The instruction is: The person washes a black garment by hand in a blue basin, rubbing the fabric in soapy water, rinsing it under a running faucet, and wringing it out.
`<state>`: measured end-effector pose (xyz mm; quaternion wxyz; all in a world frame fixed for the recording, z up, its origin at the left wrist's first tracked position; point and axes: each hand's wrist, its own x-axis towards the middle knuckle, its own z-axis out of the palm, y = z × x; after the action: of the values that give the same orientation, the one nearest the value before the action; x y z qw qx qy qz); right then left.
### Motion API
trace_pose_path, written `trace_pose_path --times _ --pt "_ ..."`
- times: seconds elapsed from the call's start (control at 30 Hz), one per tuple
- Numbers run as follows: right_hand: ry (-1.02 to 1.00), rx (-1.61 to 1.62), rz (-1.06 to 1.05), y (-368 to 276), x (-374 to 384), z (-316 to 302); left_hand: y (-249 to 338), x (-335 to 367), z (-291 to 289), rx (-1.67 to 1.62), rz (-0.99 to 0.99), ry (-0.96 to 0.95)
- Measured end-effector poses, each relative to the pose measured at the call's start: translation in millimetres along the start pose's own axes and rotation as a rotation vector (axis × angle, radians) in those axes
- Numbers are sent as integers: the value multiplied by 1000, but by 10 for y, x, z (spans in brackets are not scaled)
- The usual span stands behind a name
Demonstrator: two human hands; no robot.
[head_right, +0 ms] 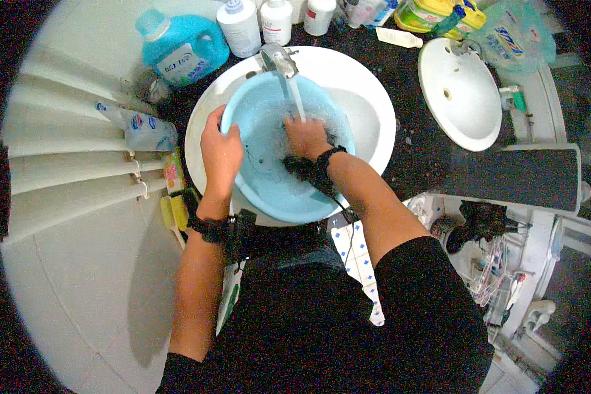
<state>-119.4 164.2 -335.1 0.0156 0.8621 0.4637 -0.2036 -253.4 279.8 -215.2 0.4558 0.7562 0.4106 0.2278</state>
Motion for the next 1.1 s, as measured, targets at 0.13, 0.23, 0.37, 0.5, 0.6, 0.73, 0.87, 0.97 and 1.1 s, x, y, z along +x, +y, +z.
trace_pose_path --times 0.13,0.23,0.37,0.5,0.6,0.73,0.87,0.97,1.1 --pt "88 125 -5 74 -137 -151 69 12 52 -45 -1 -3" --pt "308 365 -163 200 -390 -323 82 12 57 -19 6 10" --pt "254 490 -198 247 -760 -618 36 24 51 -74 11 20" --pt "-9 356 -3 257 -976 -507 12 44 62 -79 7 19" --pt "208 199 -20 355 -804 -168 21 54 79 -54 7 21" --pt "-240 465 -24 178 -613 -151 -21 81 77 -80 -12 -4" --pt "-255 138 -38 -100 -581 -267 -13 59 65 -81 -12 -21" --pt "-161 181 -20 -18 -501 -119 29 44 95 -64 39 2" --pt "-75 244 -78 -6 -445 -50 43 45 36 -227 -199 -34"
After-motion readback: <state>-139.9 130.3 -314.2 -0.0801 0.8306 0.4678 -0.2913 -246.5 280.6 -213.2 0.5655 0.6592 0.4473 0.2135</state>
